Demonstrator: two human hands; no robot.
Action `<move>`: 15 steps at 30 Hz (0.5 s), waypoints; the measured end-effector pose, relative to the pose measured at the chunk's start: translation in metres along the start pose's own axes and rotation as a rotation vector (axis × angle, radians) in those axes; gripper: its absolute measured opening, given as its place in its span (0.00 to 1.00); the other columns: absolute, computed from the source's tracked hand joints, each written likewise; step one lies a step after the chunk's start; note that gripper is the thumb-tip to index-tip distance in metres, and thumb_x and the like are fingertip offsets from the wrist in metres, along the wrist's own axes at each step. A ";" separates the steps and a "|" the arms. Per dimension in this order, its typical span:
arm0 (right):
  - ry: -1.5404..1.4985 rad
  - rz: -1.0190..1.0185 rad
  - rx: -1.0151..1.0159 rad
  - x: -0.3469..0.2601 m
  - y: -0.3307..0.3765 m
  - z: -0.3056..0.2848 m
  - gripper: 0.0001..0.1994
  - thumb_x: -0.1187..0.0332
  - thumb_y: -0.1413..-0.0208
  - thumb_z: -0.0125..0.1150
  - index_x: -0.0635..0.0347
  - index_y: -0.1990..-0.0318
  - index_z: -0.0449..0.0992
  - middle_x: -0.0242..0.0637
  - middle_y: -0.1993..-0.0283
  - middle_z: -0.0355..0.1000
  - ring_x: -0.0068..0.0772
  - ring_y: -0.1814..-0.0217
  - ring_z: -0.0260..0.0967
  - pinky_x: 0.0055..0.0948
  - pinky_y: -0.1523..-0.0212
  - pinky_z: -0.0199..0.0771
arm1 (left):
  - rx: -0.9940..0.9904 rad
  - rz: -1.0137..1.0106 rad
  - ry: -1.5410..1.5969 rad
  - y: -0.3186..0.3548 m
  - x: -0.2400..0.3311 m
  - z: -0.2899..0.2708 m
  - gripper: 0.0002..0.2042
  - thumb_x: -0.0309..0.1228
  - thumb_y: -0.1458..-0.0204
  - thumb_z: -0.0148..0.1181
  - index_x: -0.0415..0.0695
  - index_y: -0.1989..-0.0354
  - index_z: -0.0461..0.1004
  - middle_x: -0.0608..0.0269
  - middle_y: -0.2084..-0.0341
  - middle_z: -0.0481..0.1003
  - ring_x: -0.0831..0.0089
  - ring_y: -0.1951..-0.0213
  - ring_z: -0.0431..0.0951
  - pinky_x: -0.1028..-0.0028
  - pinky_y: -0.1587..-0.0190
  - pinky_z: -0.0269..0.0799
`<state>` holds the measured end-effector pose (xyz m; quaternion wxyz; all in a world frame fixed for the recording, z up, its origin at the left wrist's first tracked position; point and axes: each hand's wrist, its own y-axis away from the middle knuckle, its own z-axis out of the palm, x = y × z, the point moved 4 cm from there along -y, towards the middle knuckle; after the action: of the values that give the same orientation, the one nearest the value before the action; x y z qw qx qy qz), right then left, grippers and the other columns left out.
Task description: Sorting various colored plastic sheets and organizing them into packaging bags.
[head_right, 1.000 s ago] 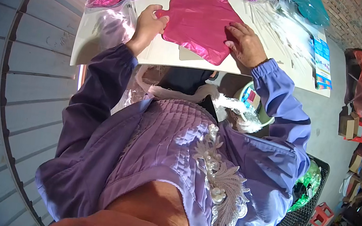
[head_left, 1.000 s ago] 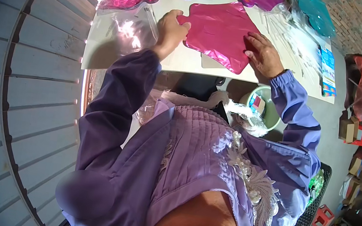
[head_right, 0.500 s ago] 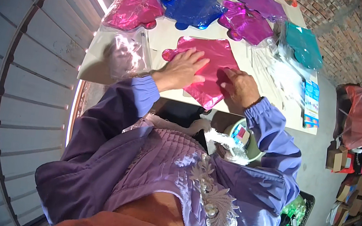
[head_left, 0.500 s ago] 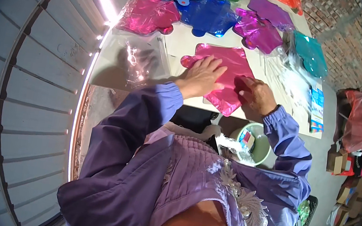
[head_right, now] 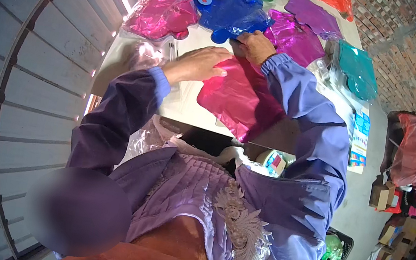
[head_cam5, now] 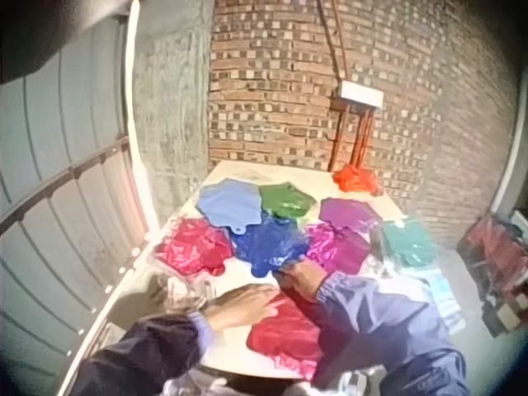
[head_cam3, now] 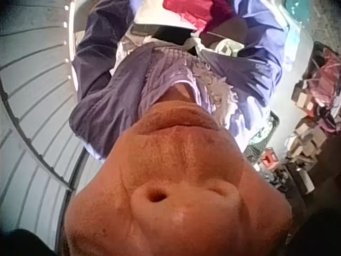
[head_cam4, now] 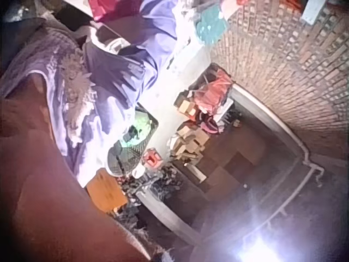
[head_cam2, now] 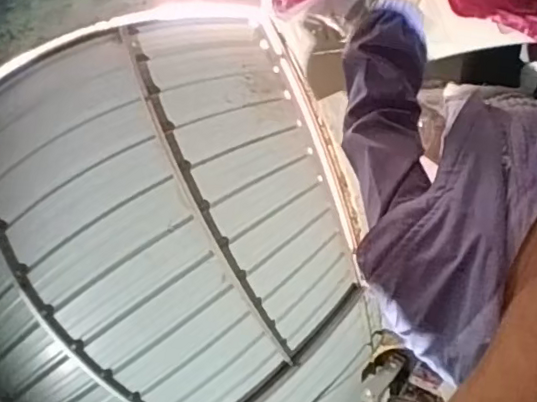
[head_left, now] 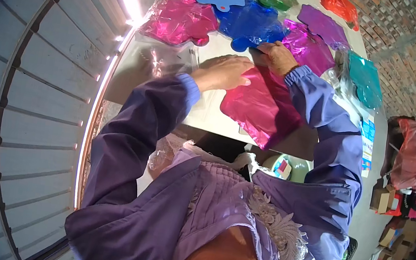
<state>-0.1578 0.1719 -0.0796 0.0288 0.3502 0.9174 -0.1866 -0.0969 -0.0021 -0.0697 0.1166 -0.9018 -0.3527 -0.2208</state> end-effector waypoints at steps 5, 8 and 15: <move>0.428 0.161 0.022 -0.007 -0.023 0.003 0.22 0.62 0.51 0.63 0.54 0.47 0.73 0.41 0.48 0.72 0.46 0.52 0.68 0.37 0.54 0.69 | 0.018 -0.037 -0.037 -0.005 -0.029 -0.008 0.25 0.37 0.49 0.57 0.37 0.44 0.68 0.50 0.43 0.67 0.58 0.40 0.66 0.65 0.39 0.60; 0.413 0.212 -0.025 -0.016 -0.030 -0.005 0.23 0.61 0.51 0.64 0.54 0.46 0.72 0.40 0.47 0.72 0.47 0.52 0.68 0.38 0.55 0.70 | 0.030 -0.038 0.011 -0.008 -0.031 -0.013 0.24 0.37 0.49 0.58 0.36 0.46 0.69 0.49 0.45 0.69 0.56 0.41 0.67 0.64 0.40 0.61; 0.206 0.324 -0.461 -0.026 -0.076 -0.027 0.17 0.60 0.52 0.64 0.57 0.56 0.78 0.45 0.57 0.75 0.50 0.57 0.72 0.43 0.56 0.73 | 0.066 -0.004 0.165 -0.003 -0.051 -0.036 0.20 0.36 0.49 0.58 0.35 0.51 0.73 0.45 0.54 0.75 0.52 0.49 0.73 0.62 0.46 0.67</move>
<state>-0.1860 0.1132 -0.0249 0.0439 0.4933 0.8660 0.0699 -0.1433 -0.0431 -0.0622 0.1746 -0.8755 -0.3507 -0.2828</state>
